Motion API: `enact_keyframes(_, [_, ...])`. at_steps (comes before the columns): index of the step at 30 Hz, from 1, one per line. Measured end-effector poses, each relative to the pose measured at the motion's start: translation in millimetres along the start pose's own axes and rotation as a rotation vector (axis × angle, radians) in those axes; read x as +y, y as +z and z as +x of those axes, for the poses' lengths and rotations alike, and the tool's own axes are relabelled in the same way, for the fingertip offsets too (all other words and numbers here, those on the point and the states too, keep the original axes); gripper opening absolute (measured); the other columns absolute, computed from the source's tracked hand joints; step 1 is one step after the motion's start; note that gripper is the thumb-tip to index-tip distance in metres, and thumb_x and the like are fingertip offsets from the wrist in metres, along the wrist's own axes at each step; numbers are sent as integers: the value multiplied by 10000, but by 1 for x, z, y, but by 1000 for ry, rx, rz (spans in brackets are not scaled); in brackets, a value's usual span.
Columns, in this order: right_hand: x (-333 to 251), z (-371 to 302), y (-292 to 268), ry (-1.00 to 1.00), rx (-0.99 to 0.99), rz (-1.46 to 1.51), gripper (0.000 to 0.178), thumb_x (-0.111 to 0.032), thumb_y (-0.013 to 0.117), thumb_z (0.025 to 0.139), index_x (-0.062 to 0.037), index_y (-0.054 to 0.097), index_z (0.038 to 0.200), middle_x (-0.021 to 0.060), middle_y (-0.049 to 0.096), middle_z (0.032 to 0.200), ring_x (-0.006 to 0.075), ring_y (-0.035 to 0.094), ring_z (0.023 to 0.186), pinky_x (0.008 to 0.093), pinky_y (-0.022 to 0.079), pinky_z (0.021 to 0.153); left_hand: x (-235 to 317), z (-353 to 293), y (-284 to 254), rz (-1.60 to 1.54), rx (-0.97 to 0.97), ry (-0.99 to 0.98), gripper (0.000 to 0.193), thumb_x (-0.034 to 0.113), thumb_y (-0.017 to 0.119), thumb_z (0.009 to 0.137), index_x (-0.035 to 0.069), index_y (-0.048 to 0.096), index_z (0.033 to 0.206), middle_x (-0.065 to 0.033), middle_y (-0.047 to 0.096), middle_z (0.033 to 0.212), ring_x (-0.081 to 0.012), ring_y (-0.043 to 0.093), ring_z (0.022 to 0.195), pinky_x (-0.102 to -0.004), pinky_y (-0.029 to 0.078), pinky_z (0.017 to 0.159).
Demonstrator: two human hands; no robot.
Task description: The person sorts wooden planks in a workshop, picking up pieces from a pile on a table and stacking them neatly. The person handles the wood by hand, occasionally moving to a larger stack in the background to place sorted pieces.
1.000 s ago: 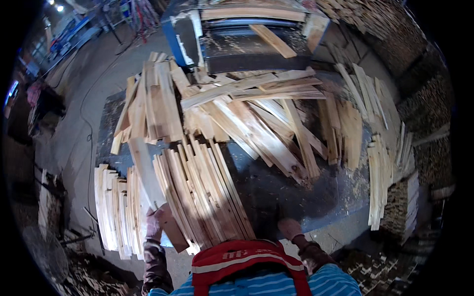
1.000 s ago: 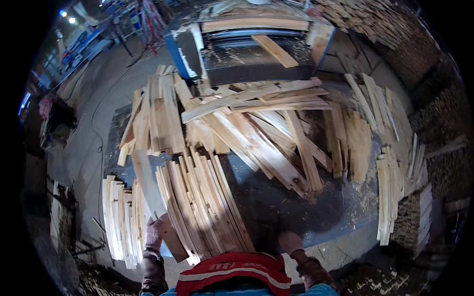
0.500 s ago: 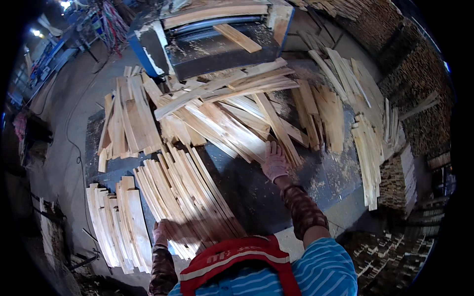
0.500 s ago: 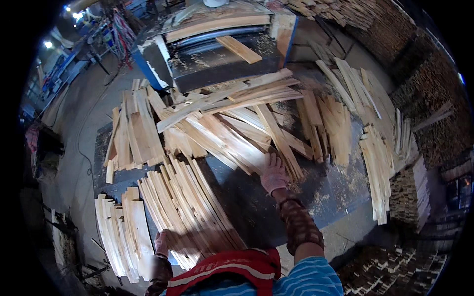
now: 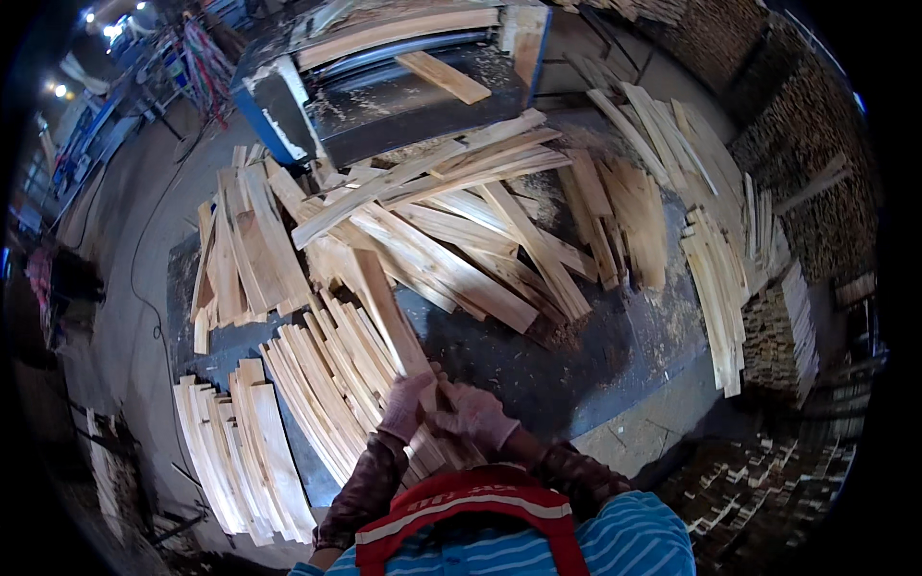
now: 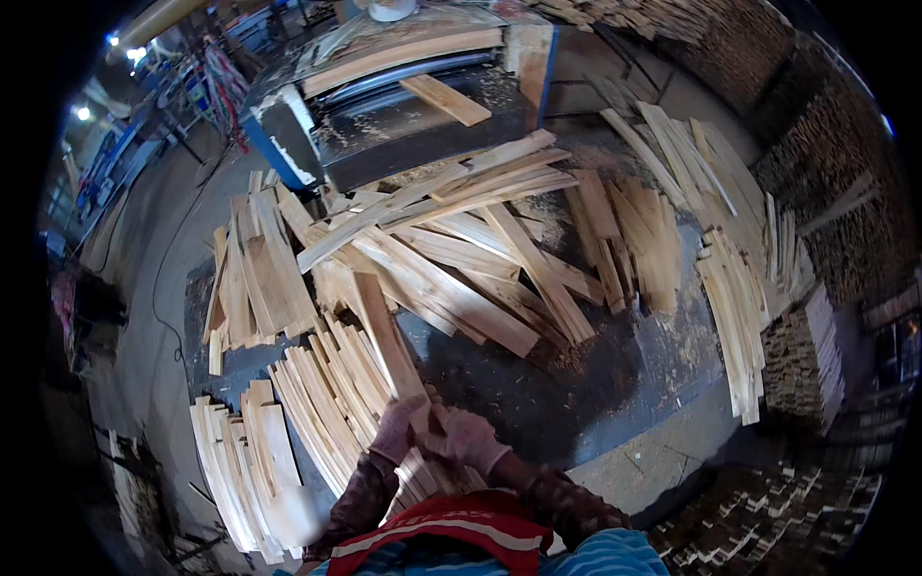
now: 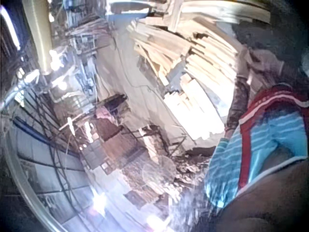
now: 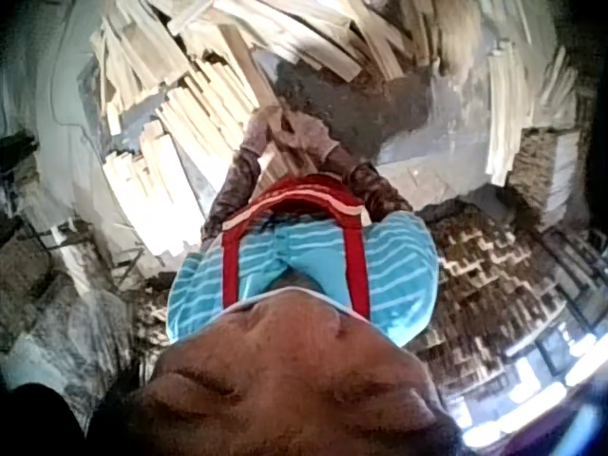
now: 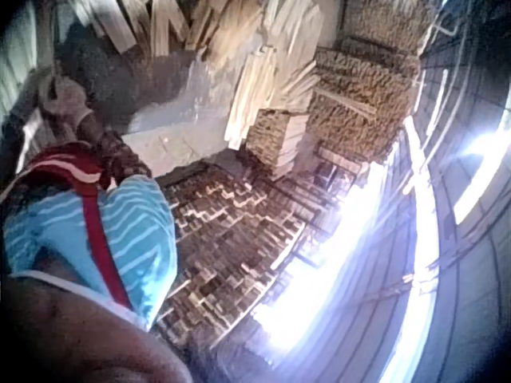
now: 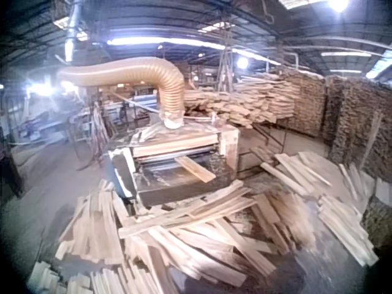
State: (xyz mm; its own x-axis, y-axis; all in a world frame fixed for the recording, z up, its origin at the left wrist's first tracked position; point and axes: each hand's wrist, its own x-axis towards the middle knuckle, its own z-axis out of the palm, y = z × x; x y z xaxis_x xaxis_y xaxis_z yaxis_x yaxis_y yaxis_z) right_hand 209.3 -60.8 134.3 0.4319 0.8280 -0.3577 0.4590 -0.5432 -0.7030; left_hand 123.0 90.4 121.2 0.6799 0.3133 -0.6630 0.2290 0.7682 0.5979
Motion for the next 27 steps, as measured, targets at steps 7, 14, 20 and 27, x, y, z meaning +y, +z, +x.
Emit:
enact_keyframes(7, [93,80,-71,130,659,-721,649,-295,655,848,-54,432,1407,173,583,1233,351,588,1103,469,483,873,43,-34,-85,-50,-64,201,504,134,615,810,-100,545,1250,-185,660,1112,-296,668,939,-422,575,828])
enact_keyframes(14, [103,90,-77,287,178,-574,785,-304,711,734,-22,415,1403,207,593,1167,371,593,1105,456,494,924,-16,-121,-309,140,575,442,322,62,720,865,-18,583,1145,-124,699,919,-255,694,777,-370,606,662])
enact_keyframes(20, [62,29,-68,180,65,334,563,-304,742,708,14,613,1155,149,646,1070,298,652,984,390,525,837,-100,-112,-364,334,840,268,250,295,701,930,74,628,1022,-15,618,792,-150,562,645,-309,480,564])
enact_keyframes(27, [48,-15,-61,118,-281,1865,607,-343,518,910,63,485,1359,232,623,1158,294,642,894,439,550,851,-104,-78,-320,55,650,245,393,440,577,964,57,624,1037,-47,649,925,-200,626,818,-365,537,709])
